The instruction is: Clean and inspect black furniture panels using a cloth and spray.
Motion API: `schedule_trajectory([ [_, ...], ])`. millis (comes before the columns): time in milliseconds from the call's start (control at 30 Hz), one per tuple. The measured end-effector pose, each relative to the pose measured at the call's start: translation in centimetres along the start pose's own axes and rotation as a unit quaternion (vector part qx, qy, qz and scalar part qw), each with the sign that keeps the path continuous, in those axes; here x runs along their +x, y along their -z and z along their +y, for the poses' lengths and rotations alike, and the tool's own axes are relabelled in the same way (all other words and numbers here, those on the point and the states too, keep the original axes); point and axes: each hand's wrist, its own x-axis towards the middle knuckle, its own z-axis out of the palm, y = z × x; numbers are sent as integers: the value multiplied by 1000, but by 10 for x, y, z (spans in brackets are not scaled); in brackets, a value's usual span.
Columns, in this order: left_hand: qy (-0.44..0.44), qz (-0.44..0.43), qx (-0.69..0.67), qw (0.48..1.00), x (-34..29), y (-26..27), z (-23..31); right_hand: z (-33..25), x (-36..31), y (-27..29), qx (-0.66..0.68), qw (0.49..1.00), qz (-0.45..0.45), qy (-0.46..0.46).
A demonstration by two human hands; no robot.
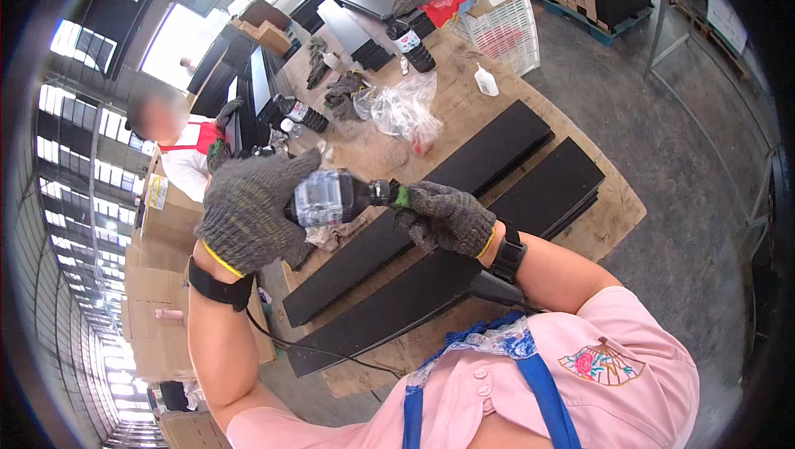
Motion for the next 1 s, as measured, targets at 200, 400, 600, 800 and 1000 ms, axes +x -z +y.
schedule_trajectory([
  [200,90,-32,-108,990,-25,3,-1,-3,0,-8,-2,998,55,-23],
  [400,47,-38,-84,995,-17,-8,0,5,4,-3,-9,999,33,-10],
  [600,8,-13,-14,1000,4,-8,7,4,5,5,5,1000,9,-8],
  [800,14,-13,-40,999,-2,-9,-1,7,5,7,40,999,3,4],
  [1000,80,21,-134,988,-15,-36,-10,5,1,5,55,996,65,28],
])
